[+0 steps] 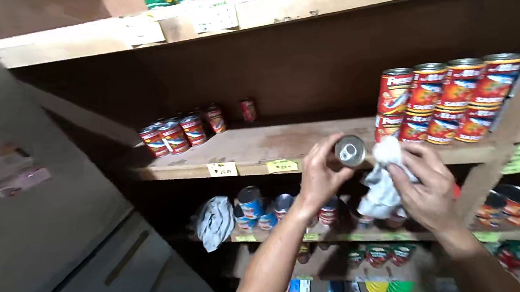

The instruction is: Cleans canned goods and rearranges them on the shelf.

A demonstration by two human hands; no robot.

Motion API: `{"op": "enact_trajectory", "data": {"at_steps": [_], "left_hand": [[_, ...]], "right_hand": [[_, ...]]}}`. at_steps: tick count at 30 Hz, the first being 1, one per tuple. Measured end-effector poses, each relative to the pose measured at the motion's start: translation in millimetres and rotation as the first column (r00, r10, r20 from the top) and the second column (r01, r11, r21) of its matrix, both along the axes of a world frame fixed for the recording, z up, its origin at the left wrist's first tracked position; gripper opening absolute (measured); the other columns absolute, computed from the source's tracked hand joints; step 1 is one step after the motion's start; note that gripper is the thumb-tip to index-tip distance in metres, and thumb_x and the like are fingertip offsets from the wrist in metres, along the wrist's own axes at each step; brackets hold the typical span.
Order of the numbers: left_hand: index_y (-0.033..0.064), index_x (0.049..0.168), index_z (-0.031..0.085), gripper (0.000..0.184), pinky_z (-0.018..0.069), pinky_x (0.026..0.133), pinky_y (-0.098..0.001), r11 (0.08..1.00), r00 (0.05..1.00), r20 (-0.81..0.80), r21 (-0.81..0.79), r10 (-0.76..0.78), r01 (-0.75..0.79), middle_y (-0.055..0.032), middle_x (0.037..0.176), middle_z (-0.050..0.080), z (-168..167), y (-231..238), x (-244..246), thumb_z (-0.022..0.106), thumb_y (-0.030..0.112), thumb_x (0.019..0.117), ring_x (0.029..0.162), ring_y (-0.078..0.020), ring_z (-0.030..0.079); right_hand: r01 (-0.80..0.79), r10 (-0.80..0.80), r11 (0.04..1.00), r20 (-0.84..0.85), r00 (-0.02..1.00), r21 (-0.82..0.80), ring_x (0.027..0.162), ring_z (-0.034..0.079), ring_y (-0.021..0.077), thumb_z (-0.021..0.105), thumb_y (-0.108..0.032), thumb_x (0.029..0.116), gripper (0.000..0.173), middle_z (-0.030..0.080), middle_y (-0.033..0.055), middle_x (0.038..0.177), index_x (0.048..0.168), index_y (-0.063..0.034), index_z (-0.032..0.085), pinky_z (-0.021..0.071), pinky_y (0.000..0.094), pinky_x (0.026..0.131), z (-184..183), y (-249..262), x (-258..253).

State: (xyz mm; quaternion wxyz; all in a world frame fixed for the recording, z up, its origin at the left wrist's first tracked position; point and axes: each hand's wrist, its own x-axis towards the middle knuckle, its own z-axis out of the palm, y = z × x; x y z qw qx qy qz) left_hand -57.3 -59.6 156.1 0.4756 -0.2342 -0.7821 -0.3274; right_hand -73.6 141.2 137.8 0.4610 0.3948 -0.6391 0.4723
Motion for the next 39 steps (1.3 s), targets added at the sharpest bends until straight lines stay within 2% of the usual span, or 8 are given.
{"op": "enact_trajectory", "data": {"at_steps": [4, 10, 16, 22, 26, 29, 33, 39], "left_hand": [[-0.0045, 0.120, 0.071, 0.050, 0.0572, 0.098, -0.0376, 0.998, 0.999, -0.007, 0.057, 0.033, -0.033, -0.0143, 0.116, 0.075, -30, 48, 4, 0.082, 0.017, 0.0767, 0.110, -0.0209, 0.072], [-0.0042, 0.124, 0.069, 0.060, 0.0569, 0.098, -0.0380, 0.995, 0.971, 0.224, 0.070, -0.079, 0.065, -0.0147, 0.118, 0.074, -52, 73, 13, 0.085, 0.009, 0.0682, 0.110, -0.0209, 0.071], [-0.0010, 0.118, 0.073, 0.053, 0.0587, 0.095, -0.0366, 1.000, 0.998, 0.051, -0.001, 0.030, -0.030, -0.0139, 0.118, 0.074, -62, 100, 9, 0.086, 0.015, 0.0688, 0.109, -0.0231, 0.073], [-0.0033, 0.123, 0.070, 0.043, 0.0568, 0.097, -0.0417, 0.990, 0.953, 0.273, 0.076, -0.132, 0.115, -0.0151, 0.120, 0.073, -83, 132, 8, 0.073, 0.006, 0.0811, 0.112, -0.0237, 0.071], [-0.0101, 0.134, 0.050, 0.055, 0.0596, 0.085, -0.0269, 0.647, 0.579, 0.441, 0.733, -0.686, 0.208, -0.0121, 0.113, 0.069, -89, 136, 7, 0.073, 0.001, 0.0854, 0.094, -0.0094, 0.070], [-0.0083, 0.140, 0.041, 0.057, 0.0601, 0.085, -0.0292, 0.439, 0.456, 0.315, 0.877, -0.832, 0.195, -0.0081, 0.110, 0.069, -100, 143, 8, 0.066, 0.000, 0.0893, 0.092, -0.0097, 0.071], [0.0007, 0.130, 0.048, 0.035, 0.0603, 0.077, -0.0269, 0.134, 0.480, 0.089, 0.989, -0.873, 0.060, -0.0033, 0.097, 0.070, -101, 159, 22, 0.042, -0.006, 0.0956, 0.084, -0.0084, 0.070], [0.0065, 0.129, 0.051, 0.037, 0.0587, 0.089, -0.0348, -0.182, 0.492, -0.052, 0.959, -0.869, -0.219, -0.0107, 0.111, 0.068, -81, 141, 24, 0.034, 0.035, 0.1119, 0.100, -0.0217, 0.070]], "right_hand": [[0.292, -0.290, 0.917, -0.049, 0.956, 0.271, 0.113, 0.064, 0.0410, 0.052, -0.025, 0.1014, 0.035, 0.068, 0.0233, 0.123, 0.113, -0.0008, 0.076, 0.0551, 0.0481, 0.090, -7, -9, 14], [0.225, -0.142, 0.877, -0.217, 0.966, 0.425, 0.108, 0.067, 0.0323, 0.055, -0.005, 0.0973, 0.023, 0.072, 0.0138, 0.116, 0.108, -0.0087, 0.074, 0.0561, 0.0414, 0.088, -29, 42, 5], [0.443, -0.430, 0.774, -0.138, 0.892, 0.452, 0.089, 0.071, 0.0398, 0.062, -0.003, 0.0910, 0.017, 0.070, 0.0239, 0.100, 0.103, 0.0025, 0.073, 0.0605, 0.0437, 0.070, -31, 70, 21], [-0.122, 0.055, 0.948, 0.226, 0.973, 0.293, 0.099, 0.066, 0.0111, 0.066, -0.016, 0.0920, 0.017, 0.070, 0.0103, 0.103, 0.100, -0.0050, 0.076, 0.0542, 0.0208, 0.089, -54, 85, 29], [-0.044, 0.074, 0.993, 0.296, 0.952, -0.105, 0.108, 0.063, 0.0001, 0.068, -0.018, 0.0927, 0.020, 0.071, 0.0027, 0.110, 0.099, -0.0005, 0.075, 0.0525, 0.0190, 0.096, -50, 132, 22], [0.079, -0.066, 0.997, 0.341, 0.938, -0.024, 0.116, 0.063, 0.0100, 0.057, -0.022, 0.0990, 0.033, 0.069, 0.0134, 0.121, 0.108, 0.0052, 0.074, 0.0507, 0.0263, 0.102, -51, 129, 27], [0.264, -0.272, 0.896, -0.027, 0.962, 0.356, 0.124, 0.064, 0.0338, 0.054, -0.011, 0.1015, 0.026, 0.070, 0.0182, 0.126, 0.118, -0.0056, 0.074, 0.0510, 0.0478, 0.106, -91, 84, 38], [0.320, -0.317, 0.937, -0.038, 0.948, 0.139, 0.113, 0.067, 0.0222, 0.054, -0.014, 0.0971, 0.018, 0.072, 0.0150, 0.109, 0.096, -0.0073, 0.070, 0.0519, 0.0288, 0.100, -121, 104, 44]]}}
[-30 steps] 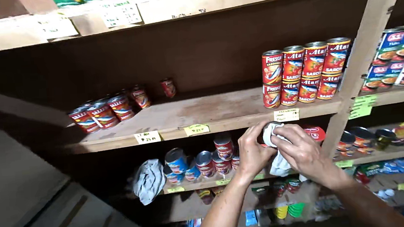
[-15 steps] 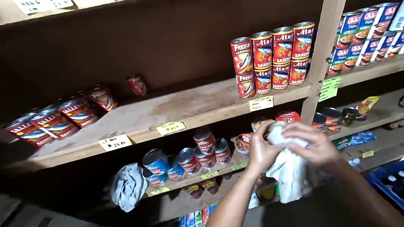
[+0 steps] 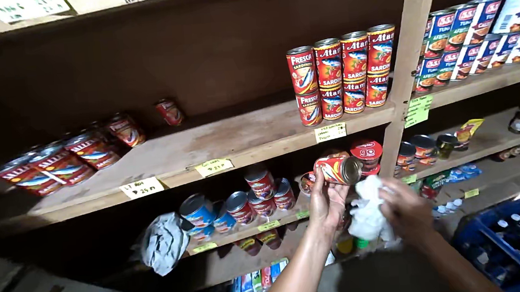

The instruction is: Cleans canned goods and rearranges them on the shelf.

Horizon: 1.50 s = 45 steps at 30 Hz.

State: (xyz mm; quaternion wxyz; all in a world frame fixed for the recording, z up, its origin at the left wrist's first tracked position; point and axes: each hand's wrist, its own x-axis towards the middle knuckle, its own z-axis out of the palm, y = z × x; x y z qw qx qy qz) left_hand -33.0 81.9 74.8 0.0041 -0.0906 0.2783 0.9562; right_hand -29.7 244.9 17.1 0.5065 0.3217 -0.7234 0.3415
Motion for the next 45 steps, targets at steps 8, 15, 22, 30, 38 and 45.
{"op": "enact_trajectory", "data": {"at_steps": [8, 15, 22, 30, 38, 45], "left_hand": [[0.0061, 0.125, 0.055, 0.043, 0.0595, 0.088, -0.0355, 0.992, 0.992, -0.008, 0.023, -0.125, 0.126, -0.0113, 0.108, 0.070, -15, -1, 8, 0.031, 0.040, 0.1116, 0.099, -0.0219, 0.072], [-0.0108, 0.150, 0.027, 0.072, 0.0583, 0.091, -0.0270, 0.755, 0.754, -0.636, -0.408, 0.168, -0.513, -0.0063, 0.135, 0.060, -30, -11, 14, 0.064, 0.017, 0.0954, 0.106, -0.0048, 0.067], [0.0221, 0.137, 0.050, 0.070, 0.0553, 0.101, -0.0289, 0.246, 0.311, -0.950, -0.296, 0.027, -0.923, 0.0067, 0.130, 0.067, 43, -62, -8, 0.087, 0.023, 0.0776, 0.118, -0.0056, 0.064], [-0.0025, 0.140, 0.055, 0.062, 0.0596, 0.094, -0.0377, 0.128, 0.818, -0.539, -0.842, -0.198, -0.524, -0.0189, 0.124, 0.068, 136, -134, -99, 0.081, 0.007, 0.0847, 0.106, -0.0213, 0.071], [-0.0005, 0.147, 0.043, 0.081, 0.0573, 0.098, -0.0387, 0.115, 0.879, -0.379, -0.925, -0.288, -0.361, -0.0201, 0.132, 0.063, 120, -140, -107, 0.086, 0.006, 0.0784, 0.114, -0.0237, 0.068], [-0.0002, 0.137, 0.055, 0.067, 0.0591, 0.093, -0.0362, 0.042, 0.877, -0.391, -0.917, -0.278, -0.396, -0.0149, 0.120, 0.070, 112, -140, -106, 0.086, 0.004, 0.0786, 0.104, -0.0187, 0.072]], "right_hand": [[0.005, -0.001, 0.983, -0.023, 1.000, 0.184, 0.125, 0.060, 0.0290, 0.049, -0.004, 0.0995, 0.027, 0.067, 0.0166, 0.128, 0.115, -0.0093, 0.071, 0.0452, 0.0331, 0.109, 23, -20, -16], [-0.010, -0.011, 0.999, 0.488, 0.873, 0.041, 0.082, 0.074, 0.0338, 0.060, -0.017, 0.0892, 0.027, 0.073, 0.0217, 0.089, 0.094, 0.0069, 0.073, 0.0600, 0.0482, 0.073, 22, -45, 11], [-0.475, 0.400, 0.872, 0.725, 0.561, -0.113, 0.073, 0.065, 0.0029, 0.063, -0.024, 0.0916, 0.022, 0.070, 0.0017, 0.078, 0.086, -0.0058, 0.073, 0.0550, 0.0264, 0.070, 13, -17, 6], [-0.486, 0.400, 0.872, 0.654, 0.642, -0.056, 0.078, 0.067, 0.0003, 0.064, -0.027, 0.0920, 0.024, 0.073, 0.0012, 0.084, 0.090, -0.0067, 0.076, 0.0551, 0.0200, 0.074, -8, -10, 7], [-0.464, 0.424, 0.877, 0.649, 0.632, -0.122, 0.077, 0.065, -0.0049, 0.065, -0.020, 0.0891, 0.019, 0.073, -0.0004, 0.082, 0.089, -0.0046, 0.075, 0.0533, 0.0147, 0.074, -11, -5, 1], [-0.501, 0.446, 0.859, 0.639, 0.627, -0.107, 0.080, 0.066, -0.0032, 0.065, -0.022, 0.0907, 0.020, 0.074, 0.0017, 0.086, 0.091, -0.0041, 0.076, 0.0540, 0.0153, 0.078, -15, -18, -4]]}}
